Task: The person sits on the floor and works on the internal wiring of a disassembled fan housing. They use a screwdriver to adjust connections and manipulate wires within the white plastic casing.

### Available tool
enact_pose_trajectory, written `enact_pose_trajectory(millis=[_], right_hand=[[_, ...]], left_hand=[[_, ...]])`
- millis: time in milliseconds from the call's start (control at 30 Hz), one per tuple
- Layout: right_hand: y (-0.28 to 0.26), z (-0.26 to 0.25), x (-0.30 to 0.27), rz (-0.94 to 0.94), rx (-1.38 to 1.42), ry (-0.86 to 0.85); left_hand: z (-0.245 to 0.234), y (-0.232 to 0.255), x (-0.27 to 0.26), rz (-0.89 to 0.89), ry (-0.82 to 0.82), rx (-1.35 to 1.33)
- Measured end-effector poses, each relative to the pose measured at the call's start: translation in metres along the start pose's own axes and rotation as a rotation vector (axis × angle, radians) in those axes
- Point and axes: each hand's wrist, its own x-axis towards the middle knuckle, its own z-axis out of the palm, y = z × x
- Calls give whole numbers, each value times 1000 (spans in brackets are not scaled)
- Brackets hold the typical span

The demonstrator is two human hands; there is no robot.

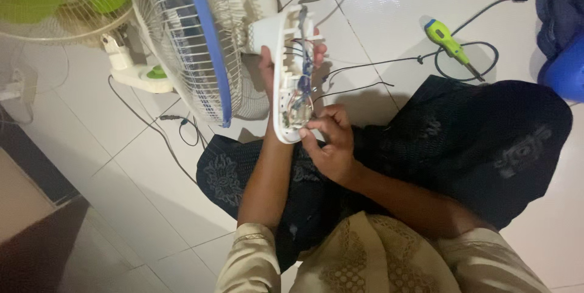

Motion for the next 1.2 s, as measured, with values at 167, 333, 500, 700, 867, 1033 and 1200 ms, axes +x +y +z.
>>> enact_pose_trajectory(millis=[167,333,500,700,867,1033,1200], right_hand=[[7,-3,-2,87,10,-17],[24,-8,0,18,-36,-8],[34,-14,20,12,107,-41],[13,-32,41,62,89,-99],[2,-38,50,102,100,-116],[2,-40,50,110,163,-94],[6,-39,50,148,176,-88]], left_hand=[[19,-17,3,91,204,188],[42,-27,-1,42,512,319],[64,-47,-17,210,435,723],[74,-69,-40,307,470,929],[65,-70,-36,470,513,1175],[69,-68,-45,510,473,1366],[74,-65,-44,472,438,1415]])
